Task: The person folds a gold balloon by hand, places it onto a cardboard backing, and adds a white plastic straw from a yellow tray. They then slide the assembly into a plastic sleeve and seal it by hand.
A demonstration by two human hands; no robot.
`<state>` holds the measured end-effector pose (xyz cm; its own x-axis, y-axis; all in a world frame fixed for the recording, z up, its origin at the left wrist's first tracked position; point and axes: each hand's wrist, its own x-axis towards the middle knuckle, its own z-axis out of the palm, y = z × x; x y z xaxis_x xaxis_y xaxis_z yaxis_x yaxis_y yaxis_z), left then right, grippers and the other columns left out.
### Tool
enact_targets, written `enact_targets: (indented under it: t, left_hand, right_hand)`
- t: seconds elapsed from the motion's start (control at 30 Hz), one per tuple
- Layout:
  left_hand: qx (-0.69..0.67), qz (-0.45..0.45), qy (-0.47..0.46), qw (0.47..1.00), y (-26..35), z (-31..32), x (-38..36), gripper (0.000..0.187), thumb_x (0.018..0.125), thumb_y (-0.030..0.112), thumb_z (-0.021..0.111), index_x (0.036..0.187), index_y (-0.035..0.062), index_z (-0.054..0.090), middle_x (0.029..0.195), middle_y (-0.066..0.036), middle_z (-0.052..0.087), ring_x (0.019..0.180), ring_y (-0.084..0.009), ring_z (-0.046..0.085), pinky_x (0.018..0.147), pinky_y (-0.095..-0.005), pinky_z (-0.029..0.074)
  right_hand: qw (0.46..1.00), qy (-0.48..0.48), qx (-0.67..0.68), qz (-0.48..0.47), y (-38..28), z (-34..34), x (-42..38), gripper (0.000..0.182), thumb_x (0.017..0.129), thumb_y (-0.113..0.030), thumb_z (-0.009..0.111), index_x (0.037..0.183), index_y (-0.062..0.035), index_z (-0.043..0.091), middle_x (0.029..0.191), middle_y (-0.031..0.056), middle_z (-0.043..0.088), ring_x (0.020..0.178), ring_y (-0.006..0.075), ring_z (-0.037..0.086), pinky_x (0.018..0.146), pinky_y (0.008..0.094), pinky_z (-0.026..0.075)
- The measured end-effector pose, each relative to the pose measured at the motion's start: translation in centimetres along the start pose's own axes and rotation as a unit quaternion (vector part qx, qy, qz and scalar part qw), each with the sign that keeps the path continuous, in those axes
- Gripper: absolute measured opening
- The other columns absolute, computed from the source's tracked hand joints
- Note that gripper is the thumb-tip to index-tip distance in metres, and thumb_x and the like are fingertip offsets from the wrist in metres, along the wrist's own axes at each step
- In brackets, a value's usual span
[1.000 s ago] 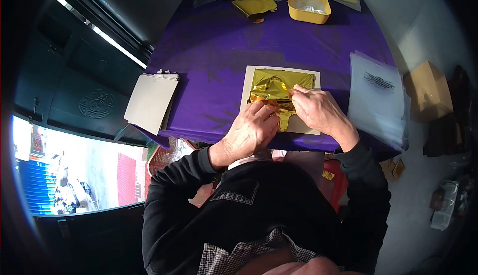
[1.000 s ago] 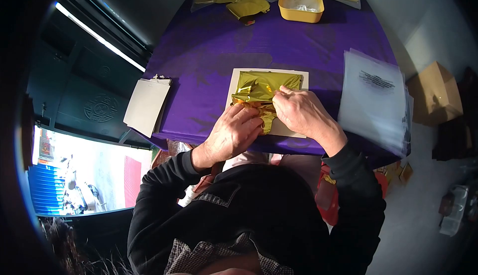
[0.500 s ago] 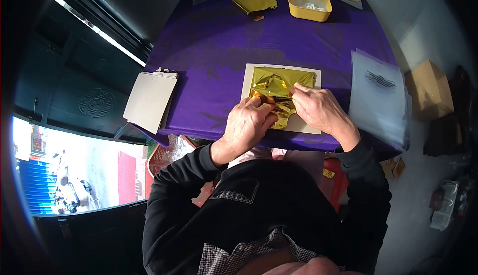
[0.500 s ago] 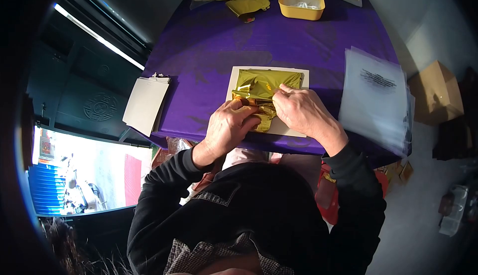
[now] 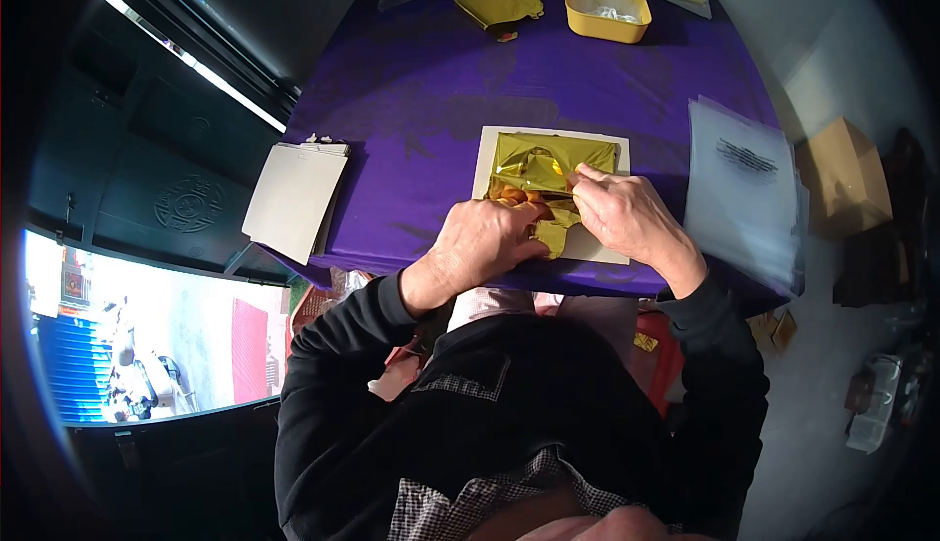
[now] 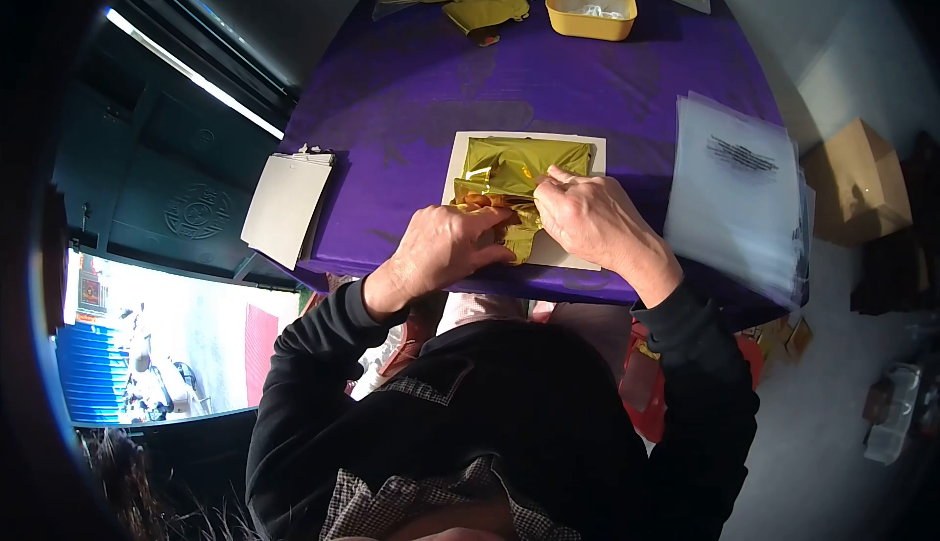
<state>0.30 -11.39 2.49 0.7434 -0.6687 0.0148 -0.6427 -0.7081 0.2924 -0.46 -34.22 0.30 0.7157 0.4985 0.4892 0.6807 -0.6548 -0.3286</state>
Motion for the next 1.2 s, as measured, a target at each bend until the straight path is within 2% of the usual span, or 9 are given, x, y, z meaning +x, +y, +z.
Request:
enact_targets:
  t: [0.07, 0.3, 0.47, 0.7, 0.9, 0.97, 1.0, 1.1, 1.2]
  left_hand:
    - [-0.042, 0.022, 0.051, 0.998, -0.8, 0.9, 0.1, 0.029, 0.081, 0.032, 0.073, 0.102, 0.0122, 0.072, 0.073, -0.009, 0.07, 0.065, -0.0282, 0.068, 0.061, -0.0378, 0.055]
    - [-0.063, 0.0, 0.074, 0.995, -1.0, 2.0, 0.8, 0.023, 0.082, 0.028, 0.073, 0.1, 0.0136, 0.073, 0.075, -0.009, 0.07, 0.067, -0.0282, 0.068, 0.062, -0.0373, 0.056]
    - [-0.029, 0.03, 0.109, 0.993, -0.9, 2.3, 1.0, 0.013, 0.084, 0.024, 0.07, 0.089, 0.0111, 0.07, 0.071, -0.009, 0.068, 0.064, -0.0298, 0.067, 0.058, -0.0378, 0.055]
    - [-0.008, 0.094, 0.164, 0.982, -0.7, 2.6, 0.8, 0.01, 0.086, 0.018, 0.066, 0.087, 0.0085, 0.063, 0.069, -0.01, 0.066, 0.061, -0.03, 0.066, 0.053, -0.0391, 0.053]
    - [-0.011, 0.057, 0.206, 0.977, 0.1, 2.8, 0.9, 0.009, 0.086, 0.016, 0.066, 0.088, 0.0069, 0.064, 0.069, -0.01, 0.066, 0.061, -0.0303, 0.066, 0.053, -0.0384, 0.053]
    - [-0.034, 0.019, 0.208, 0.977, 0.3, 2.8, 1.0, 0.009, 0.087, 0.015, 0.066, 0.09, 0.0064, 0.066, 0.071, -0.011, 0.067, 0.063, -0.0304, 0.067, 0.055, -0.0372, 0.054]
    - [-0.034, 0.018, 0.208, 0.977, 0.4, 2.8, 1.0, 0.009, 0.087, 0.015, 0.066, 0.09, 0.0064, 0.066, 0.071, -0.011, 0.067, 0.063, -0.0304, 0.067, 0.055, -0.0372, 0.054]
    - [-0.086, -0.02, 0.218, 0.972, 0.6, 2.8, 1.0, 0.007, 0.087, 0.011, 0.065, 0.09, 0.0055, 0.067, 0.072, -0.012, 0.069, 0.062, -0.0266, 0.068, 0.055, -0.0333, 0.054]
    - [-0.2, -0.052, 0.204, 0.957, 1.3, 2.2, 0.7, 0.008, 0.087, 0.006, 0.063, 0.094, 0.0033, 0.065, 0.075, -0.012, 0.07, 0.058, -0.0202, 0.068, 0.054, -0.0305, 0.053]
  right_hand:
    - [1.0, 0.016, 0.002, -0.01, 0.0, 0.1, 0.0, 0.015, 0.086, -0.007, 0.061, 0.077, -0.0014, 0.051, 0.063, 0.0185, 0.057, 0.064, 0.0358, 0.063, 0.073, 0.0409, 0.057]
    - [1.0, 0.014, -0.005, -0.005, 0.1, 0.3, -0.1, 0.013, 0.085, -0.007, 0.061, 0.079, -0.0009, 0.052, 0.067, 0.0188, 0.061, 0.066, 0.0355, 0.064, 0.068, 0.0411, 0.057]
    - [1.0, 0.021, -0.004, -0.012, 0.2, 0.3, -0.1, 0.013, 0.085, -0.006, 0.061, 0.077, -0.0008, 0.051, 0.065, 0.019, 0.059, 0.063, 0.0357, 0.063, 0.068, 0.0411, 0.057]
    - [1.0, 0.015, 0.009, -0.004, 0.1, 0.3, -0.1, 0.015, 0.083, -0.003, 0.061, 0.075, -0.0009, 0.049, 0.063, 0.0185, 0.057, 0.061, 0.0356, 0.063, 0.065, 0.042, 0.056]
    - [1.0, 0.024, 0.004, 0.013, -0.2, 0.0, 0.1, 0.014, 0.083, -0.002, 0.06, 0.074, -0.001, 0.049, 0.069, 0.0169, 0.059, 0.062, 0.034, 0.064, 0.054, 0.0414, 0.053]
    - [0.999, 0.006, -0.018, 0.025, -0.3, -0.2, 0.1, 0.008, 0.08, 0.003, 0.062, 0.087, 0.0025, 0.06, 0.066, 0.0168, 0.061, 0.063, 0.0322, 0.066, 0.056, 0.039, 0.054]
    - [1.0, 0.006, -0.018, 0.025, -0.4, -0.3, 0.2, 0.008, 0.08, 0.003, 0.062, 0.087, 0.0025, 0.06, 0.066, 0.0168, 0.061, 0.063, 0.0322, 0.066, 0.056, 0.039, 0.054]
    - [0.999, -0.003, -0.015, 0.033, -0.5, -0.4, 0.3, 0.007, 0.08, 0.003, 0.063, 0.086, 0.002, 0.06, 0.067, 0.0179, 0.062, 0.062, 0.0326, 0.065, 0.054, 0.0384, 0.053]
    - [0.999, -0.01, -0.026, 0.032, -0.4, -0.4, 0.3, 0.006, 0.08, 0.003, 0.063, 0.085, 0.002, 0.059, 0.066, 0.018, 0.062, 0.061, 0.0327, 0.065, 0.053, 0.0387, 0.052]
